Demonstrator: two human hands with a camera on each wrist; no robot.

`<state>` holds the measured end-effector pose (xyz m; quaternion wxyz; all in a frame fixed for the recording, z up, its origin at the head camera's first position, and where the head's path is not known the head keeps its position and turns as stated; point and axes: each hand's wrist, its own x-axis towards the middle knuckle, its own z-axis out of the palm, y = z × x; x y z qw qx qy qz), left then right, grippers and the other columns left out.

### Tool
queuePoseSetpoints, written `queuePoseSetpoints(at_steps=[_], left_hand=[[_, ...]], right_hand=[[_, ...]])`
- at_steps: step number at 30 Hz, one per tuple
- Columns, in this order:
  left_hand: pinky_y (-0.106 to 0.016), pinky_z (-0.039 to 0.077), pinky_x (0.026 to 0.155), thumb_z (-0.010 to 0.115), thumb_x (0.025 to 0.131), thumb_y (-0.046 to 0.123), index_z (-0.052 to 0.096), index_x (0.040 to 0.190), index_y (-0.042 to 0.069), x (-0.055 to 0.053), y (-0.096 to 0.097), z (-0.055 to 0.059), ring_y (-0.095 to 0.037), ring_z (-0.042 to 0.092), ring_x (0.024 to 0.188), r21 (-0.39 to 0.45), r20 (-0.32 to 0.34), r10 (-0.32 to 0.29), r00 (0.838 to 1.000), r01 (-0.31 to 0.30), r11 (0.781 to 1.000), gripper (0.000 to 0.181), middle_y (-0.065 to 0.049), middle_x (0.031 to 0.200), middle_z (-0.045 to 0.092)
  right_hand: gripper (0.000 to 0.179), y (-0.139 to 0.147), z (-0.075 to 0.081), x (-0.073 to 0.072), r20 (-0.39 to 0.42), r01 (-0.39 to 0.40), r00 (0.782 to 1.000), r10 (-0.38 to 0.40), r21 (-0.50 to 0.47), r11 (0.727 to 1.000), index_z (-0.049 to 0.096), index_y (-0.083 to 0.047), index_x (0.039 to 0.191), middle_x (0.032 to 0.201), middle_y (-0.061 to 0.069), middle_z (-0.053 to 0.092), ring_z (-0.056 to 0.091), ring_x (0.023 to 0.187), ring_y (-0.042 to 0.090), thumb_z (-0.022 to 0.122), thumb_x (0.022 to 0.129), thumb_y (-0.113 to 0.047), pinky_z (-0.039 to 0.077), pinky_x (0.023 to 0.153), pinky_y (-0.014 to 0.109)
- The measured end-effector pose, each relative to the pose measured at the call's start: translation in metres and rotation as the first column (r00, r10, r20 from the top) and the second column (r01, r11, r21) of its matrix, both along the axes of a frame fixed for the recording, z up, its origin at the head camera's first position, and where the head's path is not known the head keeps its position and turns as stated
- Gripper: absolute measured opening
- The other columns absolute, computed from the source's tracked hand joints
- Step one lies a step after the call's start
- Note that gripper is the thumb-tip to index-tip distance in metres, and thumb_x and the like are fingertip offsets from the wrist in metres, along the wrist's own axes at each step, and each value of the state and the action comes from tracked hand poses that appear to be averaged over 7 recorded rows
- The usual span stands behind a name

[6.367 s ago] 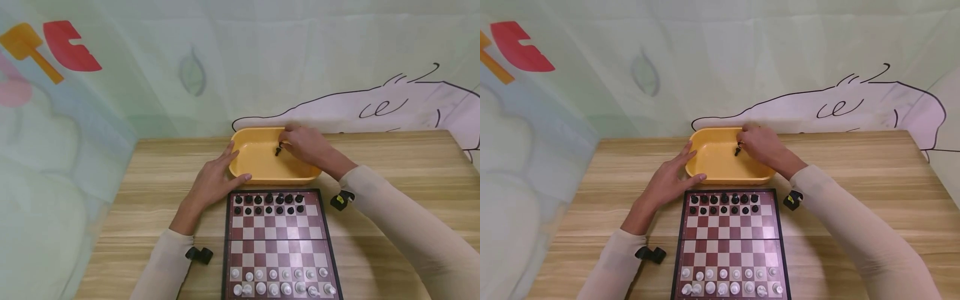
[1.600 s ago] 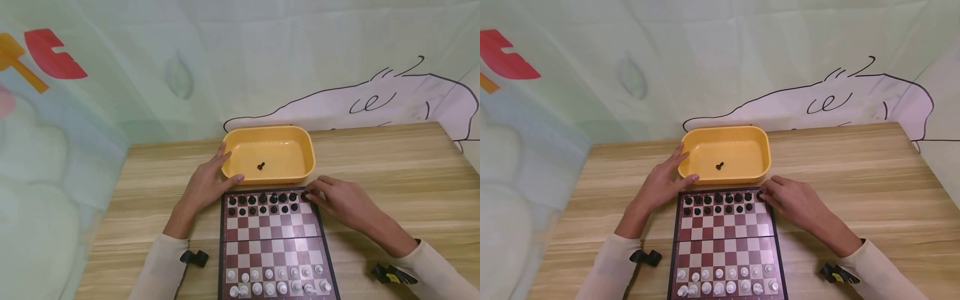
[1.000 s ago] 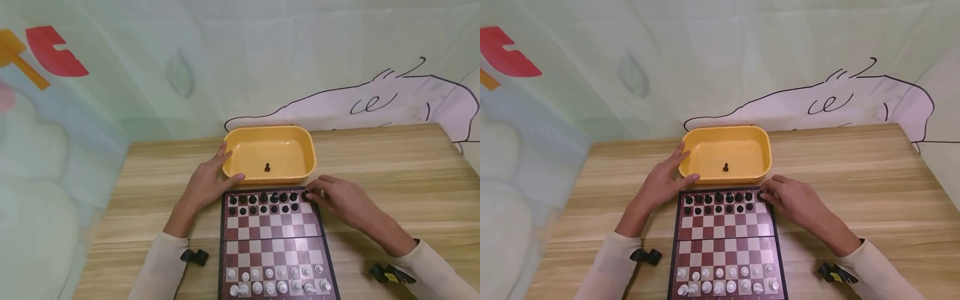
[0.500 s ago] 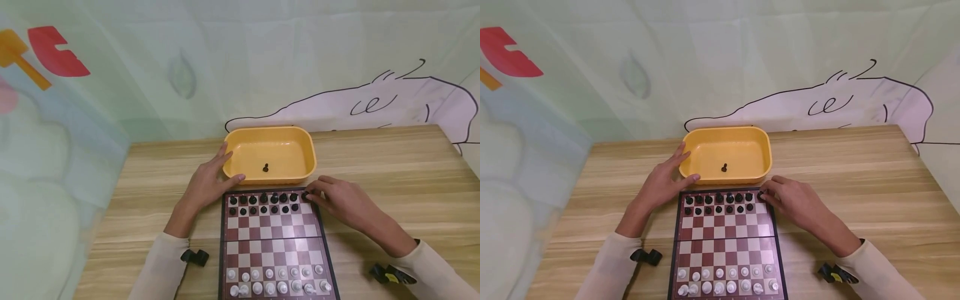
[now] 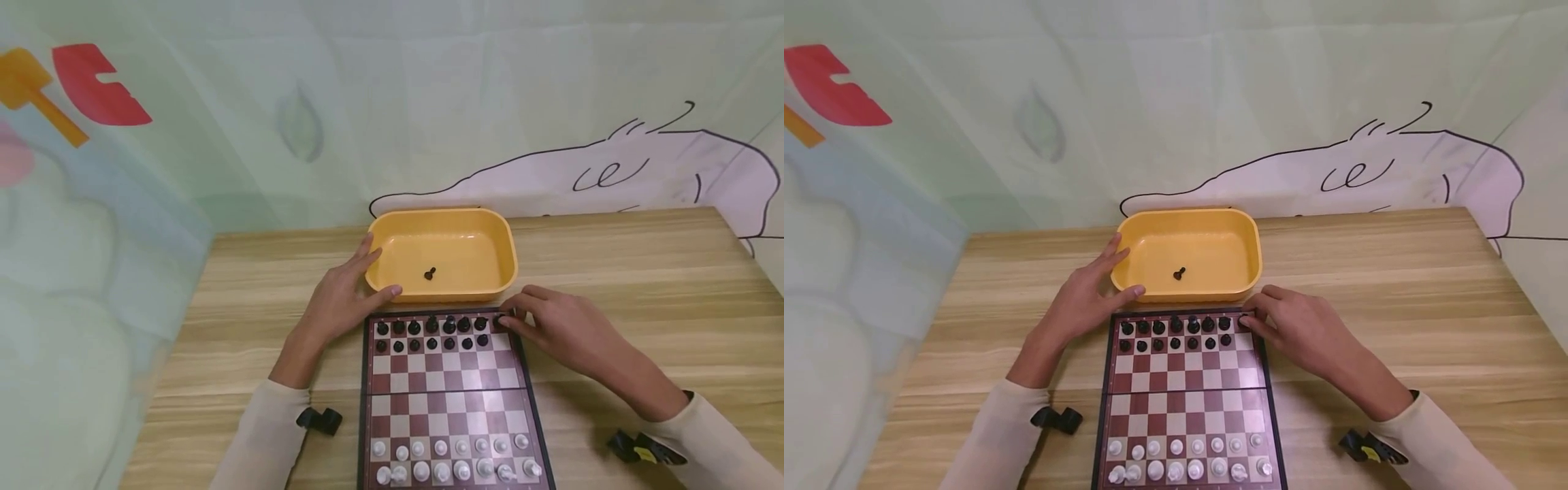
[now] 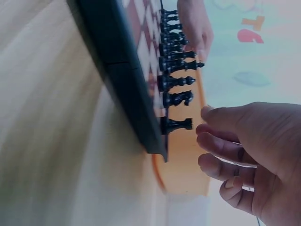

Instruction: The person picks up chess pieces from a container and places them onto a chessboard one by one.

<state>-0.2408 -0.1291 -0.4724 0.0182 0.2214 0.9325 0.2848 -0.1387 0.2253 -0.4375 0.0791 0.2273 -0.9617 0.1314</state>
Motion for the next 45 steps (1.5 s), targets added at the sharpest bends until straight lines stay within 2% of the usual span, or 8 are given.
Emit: queuePoseSetpoints(at_steps=[8,14,20,26,33,37,45], left_hand=[[-0.057,0.039,0.122,0.065,0.095,0.07,0.045,0.162,0.013,-0.001,0.001,0.001,-0.039,0.043,0.153,-0.007,0.004,0.006,1.0,-0.005,1.0,0.09,0.003,0.177,0.018],[-0.057,0.039,0.122,0.065,0.096,0.07,0.045,0.162,0.012,0.0,0.001,0.0,-0.04,0.043,0.153,-0.005,0.005,0.0,1.0,0.0,1.0,0.09,0.002,0.177,0.019],[-0.056,0.039,0.122,0.065,0.095,0.07,0.045,0.162,0.012,0.001,0.001,0.001,-0.04,0.043,0.153,-0.008,0.004,0.002,1.0,-0.002,1.0,0.09,0.002,0.176,0.019],[-0.057,0.039,0.122,0.065,0.095,0.07,0.045,0.161,0.011,0.001,0.001,0.001,-0.041,0.043,0.152,-0.01,-0.004,-0.004,1.0,0.004,1.0,0.091,0.001,0.176,0.019],[-0.056,0.04,0.122,0.065,0.095,0.07,0.044,0.162,0.012,0.0,0.001,-0.001,-0.04,0.044,0.152,-0.012,0.005,-0.011,1.0,0.011,1.0,0.091,0.001,0.176,0.018],[-0.056,0.041,0.121,0.065,0.095,0.071,0.045,0.161,0.011,0.0,0.001,-0.001,-0.041,0.045,0.151,-0.013,-0.008,-0.011,1.0,0.011,1.0,0.091,0.001,0.176,0.019],[-0.056,0.041,0.121,0.065,0.095,0.071,0.046,0.161,0.011,0.0,0.002,0.0,-0.039,0.045,0.152,-0.022,-0.003,0.001,1.0,-0.001,1.0,0.091,0.001,0.176,0.02]], right_hand=[[0.013,-0.008,0.022,-0.008,-0.05,-0.017,0.999,0.016,-0.015,1.0,0.077,-0.02,0.104,0.083,-0.008,0.07,0.054,0.064,0.002,0.078,0.098,-0.032,0.046,0.055,0.025],[0.015,-0.017,0.034,-0.02,-0.042,-0.018,0.999,0.017,-0.024,1.0,0.076,-0.017,0.102,0.084,-0.006,0.07,0.052,0.064,0.004,0.075,0.1,-0.031,0.044,0.056,0.025],[0.018,-0.026,0.042,-0.037,-0.021,-0.011,1.0,0.011,0.006,1.0,0.075,-0.013,0.102,0.085,-0.002,0.07,0.054,0.066,0.009,0.074,0.101,-0.031,0.045,0.058,0.028],[0.014,-0.031,0.043,-0.056,-0.023,-0.04,0.999,0.04,0.012,0.999,0.077,-0.014,0.102,0.088,-0.001,0.072,0.057,0.067,0.012,0.074,0.102,-0.027,0.047,0.057,0.03],[0.016,-0.032,0.039,-0.074,0.036,-0.063,0.997,0.062,0.009,0.998,0.078,-0.014,0.108,0.094,-0.001,0.074,0.06,0.068,0.013,0.071,0.104,-0.028,0.05,0.058,0.032],[0.016,-0.036,0.035,-0.085,0.061,-0.069,0.996,0.068,0.02,0.997,0.077,-0.013,0.111,0.097,0.0,0.072,0.064,0.071,0.015,0.074,0.102,-0.026,0.052,0.06,0.034],[0.017,-0.047,0.028,-0.103,0.096,-0.124,0.988,0.121,0.027,0.992,0.078,-0.012,0.112,0.109,0.005,0.075,0.072,0.091,0.026,0.08,0.096,-0.019,0.06,0.073,0.042]])
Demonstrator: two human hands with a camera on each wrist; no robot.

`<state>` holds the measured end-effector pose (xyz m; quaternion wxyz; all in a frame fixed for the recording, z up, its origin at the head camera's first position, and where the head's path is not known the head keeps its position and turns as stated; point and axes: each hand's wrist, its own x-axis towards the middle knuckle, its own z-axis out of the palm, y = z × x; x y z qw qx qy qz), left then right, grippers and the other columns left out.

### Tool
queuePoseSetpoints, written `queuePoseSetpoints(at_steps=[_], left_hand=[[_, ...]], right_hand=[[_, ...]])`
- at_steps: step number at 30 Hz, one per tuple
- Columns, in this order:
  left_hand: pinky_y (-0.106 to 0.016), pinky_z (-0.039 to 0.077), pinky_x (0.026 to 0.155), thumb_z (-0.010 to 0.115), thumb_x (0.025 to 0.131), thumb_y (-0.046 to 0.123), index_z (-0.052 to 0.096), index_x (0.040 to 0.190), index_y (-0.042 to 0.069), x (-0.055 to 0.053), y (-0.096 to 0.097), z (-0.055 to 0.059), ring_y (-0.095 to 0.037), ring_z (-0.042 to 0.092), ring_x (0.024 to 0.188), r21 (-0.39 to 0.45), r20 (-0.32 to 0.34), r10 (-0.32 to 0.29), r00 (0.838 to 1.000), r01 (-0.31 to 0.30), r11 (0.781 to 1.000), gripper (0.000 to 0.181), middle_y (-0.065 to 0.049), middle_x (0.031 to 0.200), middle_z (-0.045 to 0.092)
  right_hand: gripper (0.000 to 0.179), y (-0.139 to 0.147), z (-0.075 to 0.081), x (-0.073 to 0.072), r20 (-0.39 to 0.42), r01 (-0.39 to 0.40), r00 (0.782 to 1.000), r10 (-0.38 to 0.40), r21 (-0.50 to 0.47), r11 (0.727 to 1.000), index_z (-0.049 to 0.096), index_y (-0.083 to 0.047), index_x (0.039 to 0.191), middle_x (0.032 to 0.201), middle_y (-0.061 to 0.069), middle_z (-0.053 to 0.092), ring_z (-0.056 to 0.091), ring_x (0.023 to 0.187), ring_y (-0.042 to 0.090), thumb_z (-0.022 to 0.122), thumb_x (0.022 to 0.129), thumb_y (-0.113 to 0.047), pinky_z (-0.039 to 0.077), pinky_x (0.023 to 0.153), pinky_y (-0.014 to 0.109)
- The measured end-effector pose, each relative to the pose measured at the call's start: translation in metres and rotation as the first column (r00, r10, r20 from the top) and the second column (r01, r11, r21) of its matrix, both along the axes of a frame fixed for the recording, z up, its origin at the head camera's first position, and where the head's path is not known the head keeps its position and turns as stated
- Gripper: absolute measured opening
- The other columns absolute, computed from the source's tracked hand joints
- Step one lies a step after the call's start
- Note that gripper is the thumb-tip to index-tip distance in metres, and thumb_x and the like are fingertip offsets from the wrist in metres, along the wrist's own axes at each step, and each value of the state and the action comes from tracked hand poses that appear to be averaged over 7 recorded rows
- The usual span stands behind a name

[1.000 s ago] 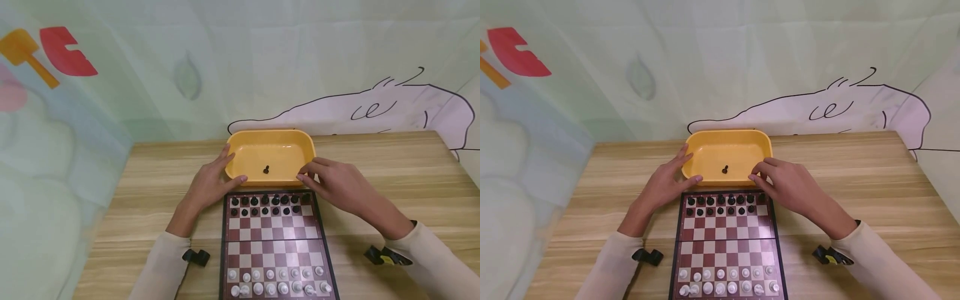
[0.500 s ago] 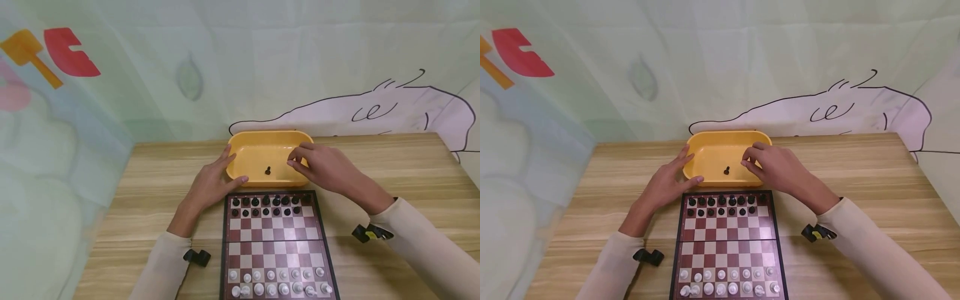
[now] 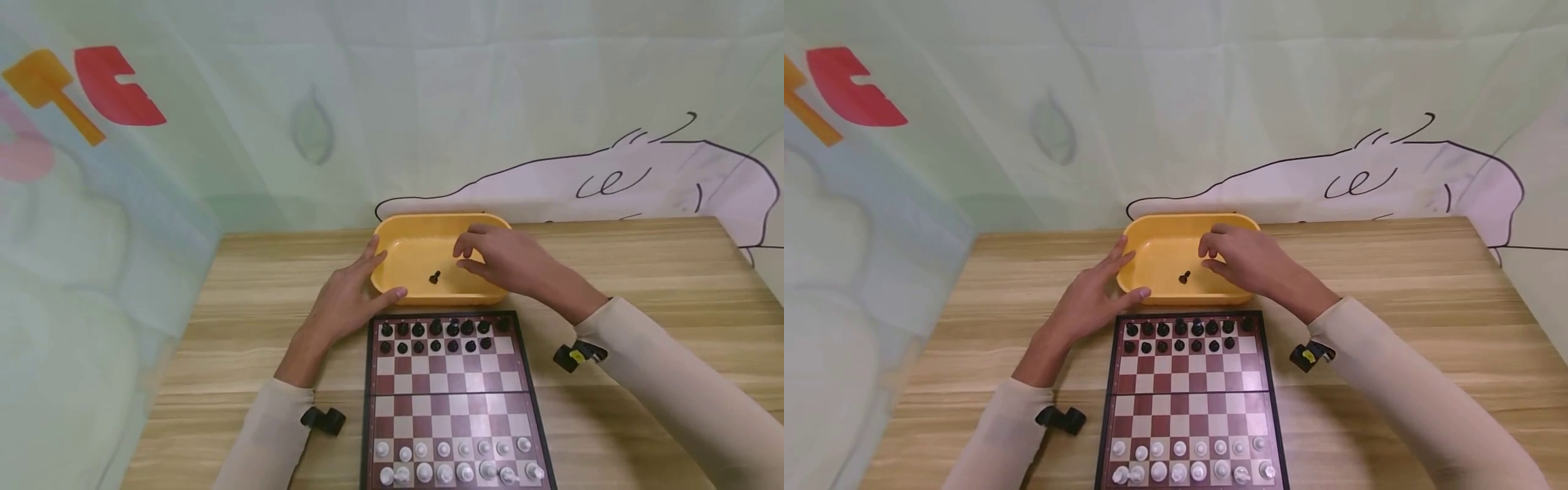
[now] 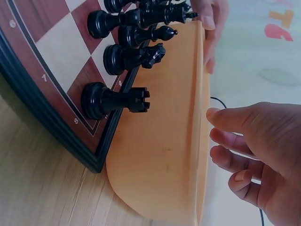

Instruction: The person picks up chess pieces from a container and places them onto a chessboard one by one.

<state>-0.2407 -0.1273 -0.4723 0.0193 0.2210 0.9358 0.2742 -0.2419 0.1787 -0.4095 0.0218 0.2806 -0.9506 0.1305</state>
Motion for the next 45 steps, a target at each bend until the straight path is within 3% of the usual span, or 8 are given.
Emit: queuePoseSetpoints(at_steps=[12,20,30,45], left_hand=[[-0.056,0.04,0.122,0.065,0.095,0.071,0.046,0.161,0.013,0.001,0.0,-0.001,-0.039,0.044,0.152,0.008,0.013,0.0,1.0,0.0,1.0,0.09,0.002,0.177,0.019],[-0.055,0.041,0.121,0.066,0.095,0.07,0.046,0.161,0.012,0.0,0.0,0.003,-0.039,0.046,0.151,0.002,-0.002,0.002,1.0,-0.002,1.0,0.089,0.001,0.177,0.021],[-0.054,0.042,0.121,0.066,0.095,0.07,0.047,0.161,0.013,0.001,-0.002,0.003,-0.038,0.046,0.152,-0.003,0.003,0.01,1.0,-0.01,1.0,0.09,0.001,0.176,0.021],[-0.054,0.042,0.121,0.066,0.095,0.069,0.047,0.161,0.013,0.001,0.0,0.001,-0.038,0.046,0.151,-0.009,-0.017,0.012,1.0,-0.012,1.0,0.088,0.001,0.176,0.021]], right_hand=[[0.014,-0.012,-0.012,-0.021,0.045,-0.093,0.995,0.091,0.045,0.995,0.08,-0.011,0.108,0.107,0.006,0.074,0.073,0.097,0.026,0.081,0.094,-0.014,0.059,0.085,0.043],[0.015,-0.018,-0.016,-0.029,0.089,-0.109,0.991,0.101,0.094,0.99,0.081,-0.014,0.108,0.102,0.004,0.073,0.071,0.091,0.021,0.082,0.093,-0.012,0.06,0.075,0.041],[0.015,-0.028,-0.02,-0.033,0.13,-0.114,0.987,0.096,0.136,0.984,0.082,-0.018,0.112,0.103,0.003,0.072,0.069,0.09,0.019,0.079,0.097,-0.019,0.059,0.077,0.038],[0.005,-0.029,-0.031,-0.037,0.103,-0.138,0.987,0.124,0.136,0.981,0.081,-0.019,0.101,0.097,0.001,0.068,0.062,0.083,0.017,0.08,0.096,-0.019,0.056,0.072,0.035]])
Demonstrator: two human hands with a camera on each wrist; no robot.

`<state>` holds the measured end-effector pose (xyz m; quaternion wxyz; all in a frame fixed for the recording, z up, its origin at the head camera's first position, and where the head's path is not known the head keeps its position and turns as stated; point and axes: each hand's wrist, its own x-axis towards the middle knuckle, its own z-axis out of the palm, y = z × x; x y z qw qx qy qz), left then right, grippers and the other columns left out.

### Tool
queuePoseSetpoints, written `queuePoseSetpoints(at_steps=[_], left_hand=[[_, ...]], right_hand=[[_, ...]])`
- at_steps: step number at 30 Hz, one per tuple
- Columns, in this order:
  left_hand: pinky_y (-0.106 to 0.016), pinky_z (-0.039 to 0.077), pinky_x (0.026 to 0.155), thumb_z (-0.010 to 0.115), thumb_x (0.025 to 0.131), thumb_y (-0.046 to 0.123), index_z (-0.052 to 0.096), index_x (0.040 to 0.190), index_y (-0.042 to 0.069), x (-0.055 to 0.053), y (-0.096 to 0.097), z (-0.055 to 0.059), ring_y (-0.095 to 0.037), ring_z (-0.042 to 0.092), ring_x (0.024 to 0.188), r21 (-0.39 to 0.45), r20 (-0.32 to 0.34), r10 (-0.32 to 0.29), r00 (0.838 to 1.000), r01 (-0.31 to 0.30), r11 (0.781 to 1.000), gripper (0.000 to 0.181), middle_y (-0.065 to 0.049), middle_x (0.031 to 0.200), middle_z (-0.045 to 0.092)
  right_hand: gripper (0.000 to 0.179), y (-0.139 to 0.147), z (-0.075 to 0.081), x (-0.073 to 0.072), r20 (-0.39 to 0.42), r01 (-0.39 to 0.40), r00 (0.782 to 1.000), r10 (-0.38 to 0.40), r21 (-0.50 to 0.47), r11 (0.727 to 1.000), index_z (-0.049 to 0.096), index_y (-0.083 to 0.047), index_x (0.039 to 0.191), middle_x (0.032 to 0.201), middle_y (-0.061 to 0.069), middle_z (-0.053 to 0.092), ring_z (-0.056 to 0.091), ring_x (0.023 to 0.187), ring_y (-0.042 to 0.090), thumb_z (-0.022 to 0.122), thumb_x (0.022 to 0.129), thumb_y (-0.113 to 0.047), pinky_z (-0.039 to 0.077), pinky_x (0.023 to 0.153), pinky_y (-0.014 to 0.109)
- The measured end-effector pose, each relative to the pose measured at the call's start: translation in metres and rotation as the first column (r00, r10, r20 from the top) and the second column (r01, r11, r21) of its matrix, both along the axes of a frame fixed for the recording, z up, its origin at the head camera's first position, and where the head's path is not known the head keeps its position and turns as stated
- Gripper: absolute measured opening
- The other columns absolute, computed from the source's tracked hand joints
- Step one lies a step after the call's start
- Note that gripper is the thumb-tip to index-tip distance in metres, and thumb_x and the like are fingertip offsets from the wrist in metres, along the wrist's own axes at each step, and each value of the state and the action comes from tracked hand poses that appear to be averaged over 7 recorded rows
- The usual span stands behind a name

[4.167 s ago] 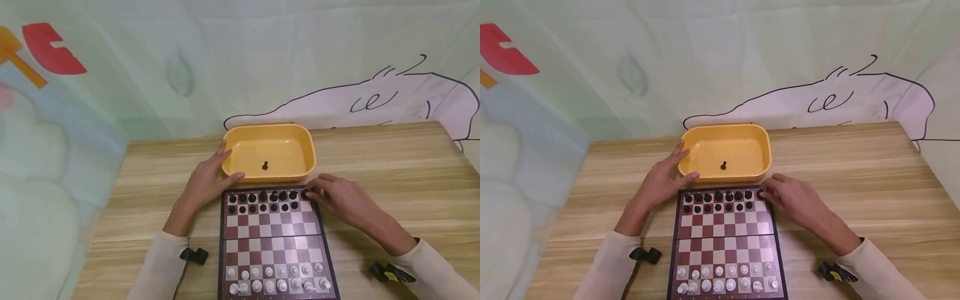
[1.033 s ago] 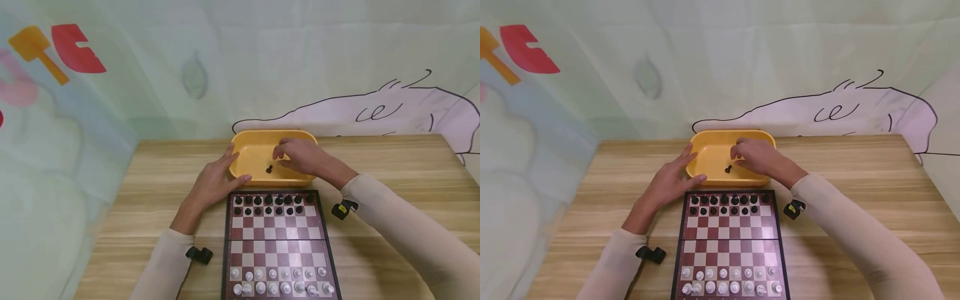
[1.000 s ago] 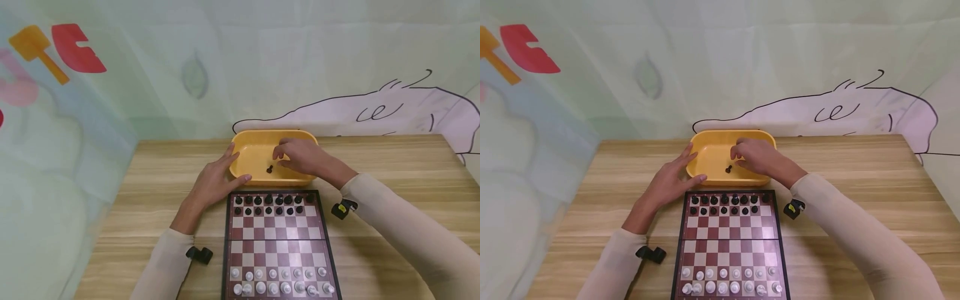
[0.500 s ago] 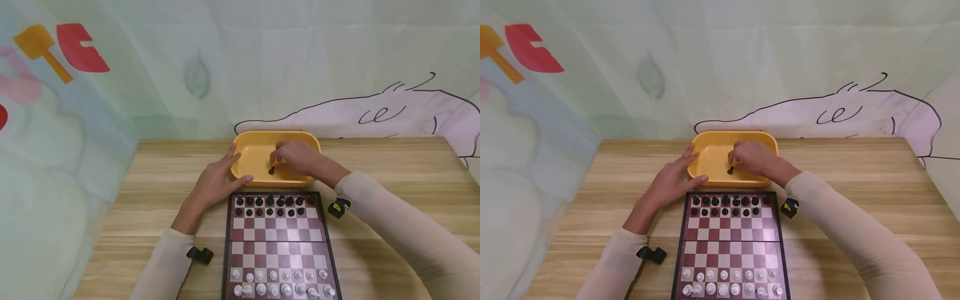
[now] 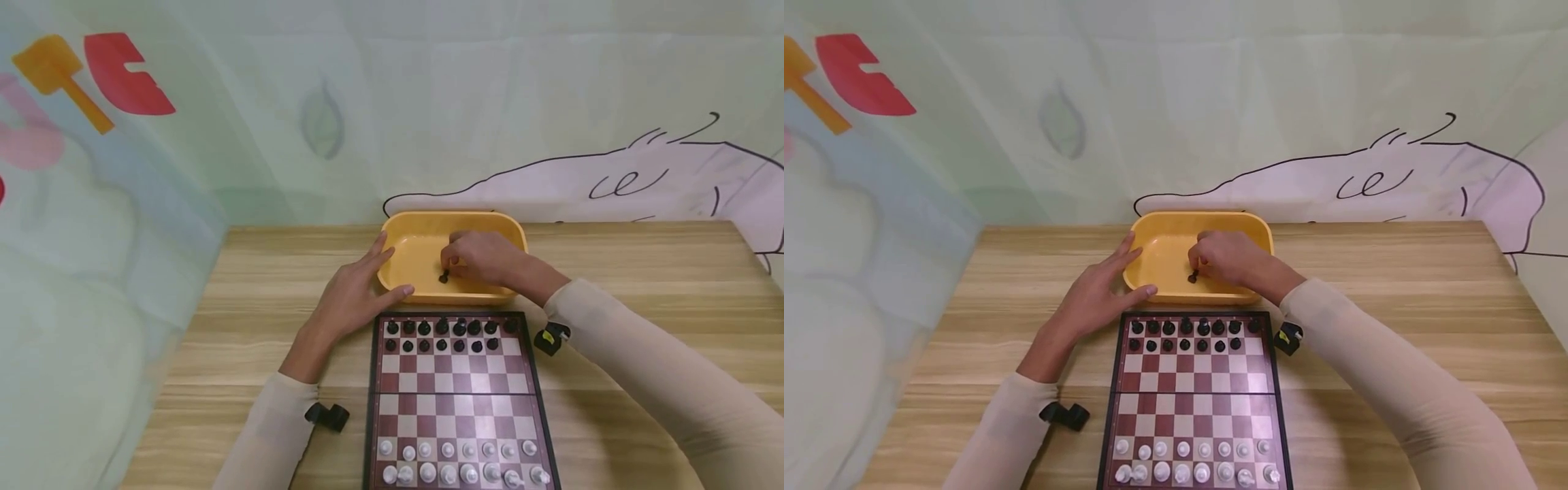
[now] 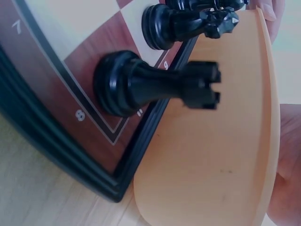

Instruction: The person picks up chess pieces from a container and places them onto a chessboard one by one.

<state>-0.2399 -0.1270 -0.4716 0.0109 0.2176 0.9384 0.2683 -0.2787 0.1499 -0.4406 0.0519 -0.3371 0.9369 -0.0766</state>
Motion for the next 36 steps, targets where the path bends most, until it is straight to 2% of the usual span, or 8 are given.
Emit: queuePoseSetpoints(at_steps=[7,21,27,32,36], left_hand=[[-0.055,0.04,0.122,0.066,0.095,0.069,0.046,0.162,0.013,-0.001,0.0,0.001,-0.038,0.044,0.153,0.0,0.022,-0.005,1.0,0.005,1.0,0.09,0.002,0.177,0.019],[-0.055,0.041,0.121,0.066,0.095,0.07,0.047,0.161,0.013,-0.002,0.0,-0.001,-0.04,0.047,0.151,0.005,0.006,0.002,1.0,-0.002,1.0,0.089,0.002,0.176,0.021],[-0.056,0.041,0.121,0.066,0.095,0.07,0.046,0.161,0.012,-0.001,0.0,0.0,-0.04,0.046,0.151,0.006,0.01,-0.005,1.0,0.005,1.0,0.09,0.0,0.176,0.021],[-0.056,0.041,0.121,0.065,0.095,0.07,0.046,0.161,0.012,-0.001,0.001,0.001,-0.04,0.045,0.151,0.005,0.012,-0.001,1.0,0.001,1.0,0.09,0.0,0.176,0.021],[-0.056,0.041,0.121,0.066,0.095,0.069,0.047,0.161,0.011,-0.001,0.001,0.0,-0.04,0.046,0.151,0.006,0.011,-0.003,1.0,0.003,1.0,0.09,-0.001,0.176,0.021]], right_hand=[[0.013,0.001,0.002,-0.001,0.026,-0.004,1.0,0.004,-0.004,1.0,0.082,-0.019,0.108,0.1,0.002,0.071,0.066,0.087,0.018,0.08,0.095,-0.017,0.058,0.077,0.037],[0.005,0.005,0.001,0.003,0.01,-0.01,1.0,0.01,0.007,1.0,0.079,-0.017,0.101,0.096,0.001,0.07,0.064,0.083,0.017,0.08,0.096,-0.018,0.058,0.077,0.036],[0.006,0.009,0.003,0.008,0.007,0.01,1.0,-0.01,-0.008,1.0,0.079,-0.017,0.104,0.098,0.002,0.072,0.064,0.083,0.017,0.077,0.098,-0.018,0.058,0.078,0.037],[0.009,0.014,0.01,0.015,0.019,0.057,0.998,-0.056,-0.048,0.997,0.078,-0.017,0.107,0.103,0.002,0.073,0.067,0.089,0.019,0.077,0.098,-0.02,0.059,0.083,0.039],[0.011,0.02,0.015,0.023,-0.014,0.056,0.998,-0.057,-0.093,0.994,0.079,-0.016,0.108,0.107,0.002,0.075,0.07,0.089,0.02,0.077,0.098,-0.022,0.06,0.08,0.039]])
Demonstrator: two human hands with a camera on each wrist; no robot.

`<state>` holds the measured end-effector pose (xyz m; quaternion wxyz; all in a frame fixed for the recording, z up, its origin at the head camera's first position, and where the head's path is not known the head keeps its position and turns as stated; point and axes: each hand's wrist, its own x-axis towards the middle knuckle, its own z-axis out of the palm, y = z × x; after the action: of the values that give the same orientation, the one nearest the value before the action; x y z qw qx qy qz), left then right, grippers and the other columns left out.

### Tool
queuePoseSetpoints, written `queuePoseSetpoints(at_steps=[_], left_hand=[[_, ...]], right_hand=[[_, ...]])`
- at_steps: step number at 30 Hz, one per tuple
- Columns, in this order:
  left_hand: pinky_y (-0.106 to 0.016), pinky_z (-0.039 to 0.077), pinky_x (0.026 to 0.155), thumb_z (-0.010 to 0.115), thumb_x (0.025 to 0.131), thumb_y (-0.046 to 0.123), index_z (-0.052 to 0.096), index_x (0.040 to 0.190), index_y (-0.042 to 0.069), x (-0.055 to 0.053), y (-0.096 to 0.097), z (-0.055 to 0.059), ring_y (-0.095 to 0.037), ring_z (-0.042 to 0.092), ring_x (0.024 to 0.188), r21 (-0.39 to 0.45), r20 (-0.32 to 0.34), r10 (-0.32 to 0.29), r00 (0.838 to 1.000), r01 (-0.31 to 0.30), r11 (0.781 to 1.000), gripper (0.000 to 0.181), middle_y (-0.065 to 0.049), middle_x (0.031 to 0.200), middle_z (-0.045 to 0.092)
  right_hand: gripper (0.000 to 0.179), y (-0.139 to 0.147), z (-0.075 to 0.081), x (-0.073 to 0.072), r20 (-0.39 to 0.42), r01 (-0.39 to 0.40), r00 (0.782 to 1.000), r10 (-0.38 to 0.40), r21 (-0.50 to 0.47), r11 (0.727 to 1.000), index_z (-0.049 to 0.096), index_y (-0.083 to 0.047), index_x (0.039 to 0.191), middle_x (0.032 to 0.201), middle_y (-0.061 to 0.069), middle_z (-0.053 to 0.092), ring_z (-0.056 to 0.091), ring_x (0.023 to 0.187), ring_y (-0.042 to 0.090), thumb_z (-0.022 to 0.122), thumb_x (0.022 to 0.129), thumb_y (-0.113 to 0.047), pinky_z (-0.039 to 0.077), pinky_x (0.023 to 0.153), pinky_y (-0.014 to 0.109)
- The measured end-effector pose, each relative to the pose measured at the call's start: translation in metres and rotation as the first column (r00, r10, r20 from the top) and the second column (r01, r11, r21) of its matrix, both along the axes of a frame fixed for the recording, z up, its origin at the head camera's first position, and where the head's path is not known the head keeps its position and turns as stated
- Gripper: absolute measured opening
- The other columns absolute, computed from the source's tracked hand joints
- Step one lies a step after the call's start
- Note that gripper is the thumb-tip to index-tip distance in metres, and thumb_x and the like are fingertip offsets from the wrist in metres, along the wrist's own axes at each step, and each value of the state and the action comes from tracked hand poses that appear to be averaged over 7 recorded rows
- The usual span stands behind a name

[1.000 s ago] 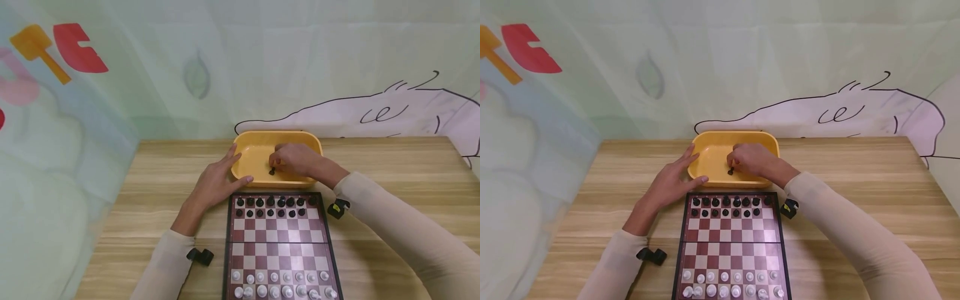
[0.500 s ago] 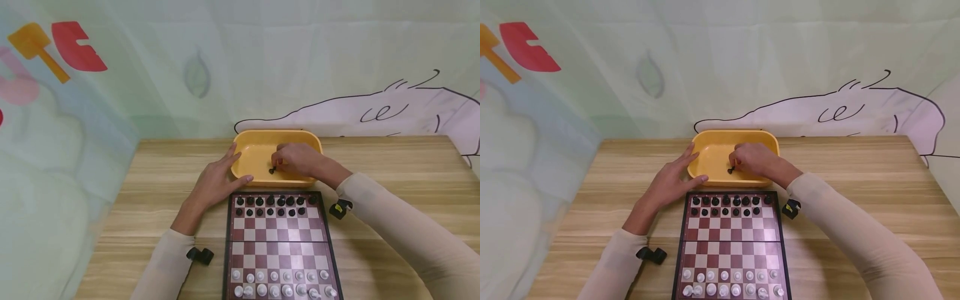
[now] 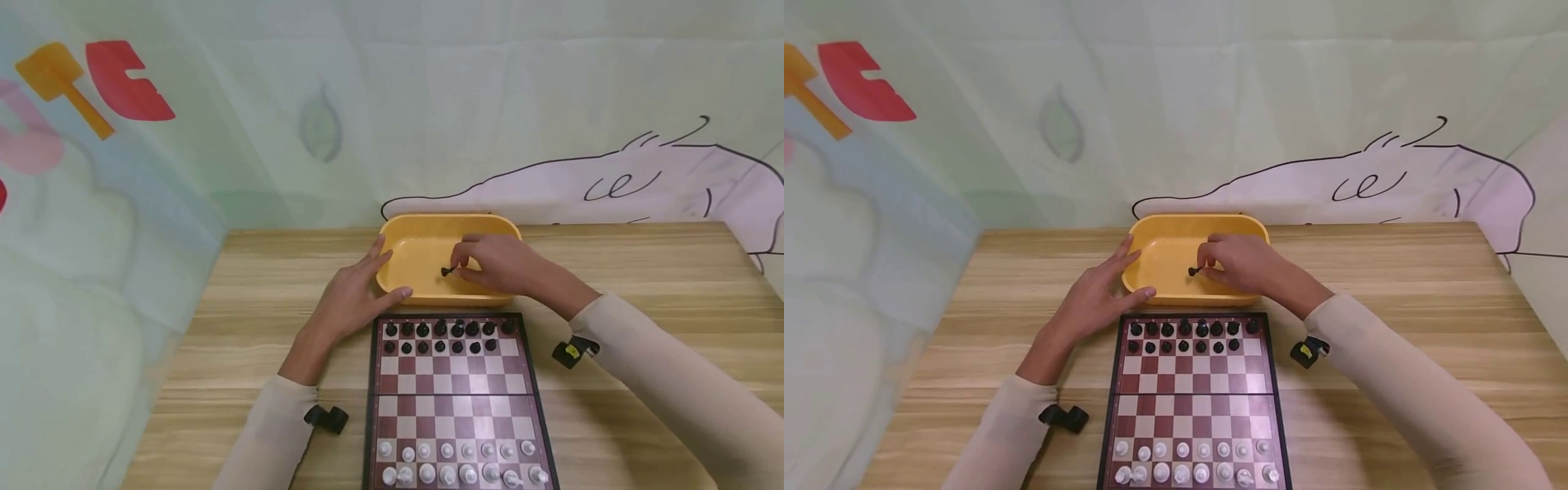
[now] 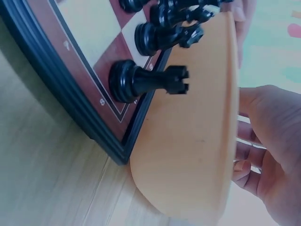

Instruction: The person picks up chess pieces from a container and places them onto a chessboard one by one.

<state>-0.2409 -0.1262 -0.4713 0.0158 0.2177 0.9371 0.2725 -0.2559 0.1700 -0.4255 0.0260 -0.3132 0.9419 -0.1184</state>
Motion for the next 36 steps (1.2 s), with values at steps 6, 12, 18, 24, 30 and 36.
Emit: queuePoseSetpoints(at_steps=[6,12,18,24,30,36], left_hand=[[-0.056,0.04,0.122,0.065,0.095,0.07,0.046,0.161,0.011,0.0,-0.001,0.0,-0.04,0.044,0.152,-0.003,0.006,0.005,1.0,-0.005,1.0,0.091,0.0,0.176,0.02],[-0.055,0.042,0.121,0.066,0.096,0.069,0.046,0.161,0.011,0.001,-0.002,0.0,-0.039,0.046,0.151,0.006,-0.001,-0.014,1.0,0.014,1.0,0.09,0.0,0.176,0.02],[-0.055,0.043,0.12,0.065,0.096,0.068,0.046,0.161,0.011,0.001,-0.003,-0.001,-0.039,0.047,0.15,0.015,-0.008,-0.021,1.0,0.021,1.0,0.088,0.0,0.176,0.02],[-0.055,0.043,0.12,0.065,0.096,0.068,0.047,0.161,0.011,0.001,-0.003,-0.002,-0.039,0.047,0.151,0.015,-0.014,-0.021,1.0,0.021,1.0,0.089,0.0,0.176,0.02],[-0.055,0.041,0.121,0.065,0.096,0.069,0.046,0.161,0.011,0.0,-0.003,-0.005,-0.039,0.045,0.152,0.015,-0.008,-0.016,1.0,0.016,1.0,0.089,0.001,0.176,0.019],[-0.055,0.041,0.121,0.065,0.096,0.069,0.046,0.161,0.011,-0.002,-0.001,-0.008,-0.038,0.045,0.152,0.02,-0.001,-0.022,1.0,0.022,1.0,0.09,0.002,0.176,0.019]], right_hand=[[0.014,0.011,0.007,0.016,-0.053,0.041,0.998,-0.043,-0.045,0.998,0.078,-0.017,0.109,0.108,0.001,0.074,0.067,0.079,0.016,0.077,0.099,-0.026,0.057,0.067,0.034],[0.012,0.023,0.017,0.038,-0.147,0.047,0.987,-0.058,-0.076,0.996,0.078,-0.016,0.108,0.1,-0.001,0.073,0.054,0.065,0.009,0.077,0.099,-0.024,0.047,0.059,0.029],[0.01,0.036,0.028,0.062,-0.253,0.031,0.966,-0.06,-0.118,0.993,0.076,-0.017,0.106,0.094,-0.003,0.071,0.05,0.063,0.006,0.079,0.097,-0.021,0.044,0.056,0.025],[0.017,0.046,0.03,0.079,-0.349,-0.011,0.936,-0.038,-0.137,0.991,0.075,-0.015,0.106,0.096,-0.003,0.073,0.052,0.063,0.005,0.084,0.09,-0.016,0.045,0.054,0.023],[0.022,0.055,0.032,0.085,-0.399,-0.019,0.916,-0.05,-0.167,0.986,0.075,-0.016,0.107,0.097,-0.006,0.073,0.056,0.068,0.005,0.084,0.088,-0.011,0.045,0.053,0.024],[0.025,0.063,0.031,0.089,-0.409,-0.029,0.911,-0.047,-0.178,0.984,0.076,-0.017,0.107,0.096,-0.008,0.074,0.055,0.066,0.003,0.085,0.086,-0.009,0.044,0.052,0.023]])
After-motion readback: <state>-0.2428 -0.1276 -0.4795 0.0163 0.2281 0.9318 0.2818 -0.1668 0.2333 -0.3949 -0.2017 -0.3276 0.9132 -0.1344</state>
